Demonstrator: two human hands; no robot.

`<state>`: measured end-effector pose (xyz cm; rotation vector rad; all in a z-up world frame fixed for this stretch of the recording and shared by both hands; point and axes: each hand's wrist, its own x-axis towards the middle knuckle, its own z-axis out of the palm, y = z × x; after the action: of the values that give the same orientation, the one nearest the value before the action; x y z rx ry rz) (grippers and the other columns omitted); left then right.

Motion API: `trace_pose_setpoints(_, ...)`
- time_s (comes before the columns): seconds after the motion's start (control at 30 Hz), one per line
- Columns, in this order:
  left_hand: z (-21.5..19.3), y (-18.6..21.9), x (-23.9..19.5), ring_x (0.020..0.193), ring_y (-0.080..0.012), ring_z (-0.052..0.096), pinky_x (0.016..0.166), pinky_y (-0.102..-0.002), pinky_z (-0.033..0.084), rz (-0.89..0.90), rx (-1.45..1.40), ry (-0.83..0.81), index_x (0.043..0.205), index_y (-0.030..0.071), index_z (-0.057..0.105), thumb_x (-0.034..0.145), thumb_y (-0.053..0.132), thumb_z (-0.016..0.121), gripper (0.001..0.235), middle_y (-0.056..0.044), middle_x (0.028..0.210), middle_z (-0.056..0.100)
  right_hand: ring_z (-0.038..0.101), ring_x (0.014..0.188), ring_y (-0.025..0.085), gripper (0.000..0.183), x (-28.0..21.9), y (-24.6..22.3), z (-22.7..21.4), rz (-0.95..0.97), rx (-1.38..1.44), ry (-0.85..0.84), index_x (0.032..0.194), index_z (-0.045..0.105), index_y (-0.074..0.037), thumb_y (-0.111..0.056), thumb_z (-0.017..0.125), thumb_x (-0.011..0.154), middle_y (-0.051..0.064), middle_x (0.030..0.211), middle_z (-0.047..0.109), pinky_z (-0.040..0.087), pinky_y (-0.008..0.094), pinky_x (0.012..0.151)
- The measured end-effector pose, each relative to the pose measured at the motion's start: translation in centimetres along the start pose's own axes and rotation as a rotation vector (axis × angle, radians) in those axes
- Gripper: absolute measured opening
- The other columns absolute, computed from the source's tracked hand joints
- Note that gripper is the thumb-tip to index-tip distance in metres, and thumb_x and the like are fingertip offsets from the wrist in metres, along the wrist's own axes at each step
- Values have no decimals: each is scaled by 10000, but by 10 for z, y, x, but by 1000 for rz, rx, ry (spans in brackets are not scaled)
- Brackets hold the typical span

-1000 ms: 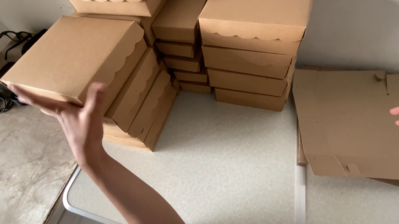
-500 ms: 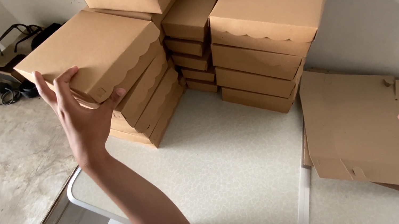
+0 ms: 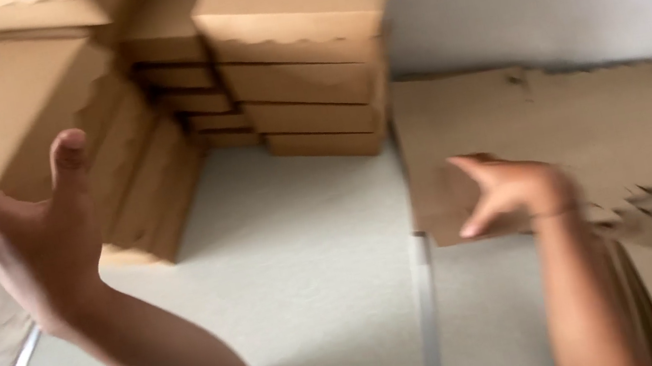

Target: Folding flat cardboard templates into 3D pastry boxes by tucking in tabs.

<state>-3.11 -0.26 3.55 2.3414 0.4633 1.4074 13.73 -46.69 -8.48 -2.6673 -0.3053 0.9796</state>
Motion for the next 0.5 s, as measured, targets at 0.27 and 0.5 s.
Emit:
trace_pose_setpoints(0.27, 92, 110, -30, 1493, -418, 284, 1240, -703, 181, 629, -489, -391, 1430, 79, 521, 964, 157, 903, 608, -193, 1565, 385, -185, 1592, 332, 1538, -44, -82, -4, 246, -202, -200, 1609, -222, -431, -386, 952, 616, 22, 1694, -361, 308, 540, 1229)
trace_pose_setpoints(0.5, 220, 141, -139, 1378, -434, 507, 1170, -559, 382, 672, -826, -1110, 1368, 31, 605, 909, 101, 741, 484, -237, 1362, 611, 144, 1502, 589, 1624, -12, -54, 16, 27, -352, -134, 1661, -57, -349, -584, 1014, 464, 252, 1707, 13, 331, 639, 1181)
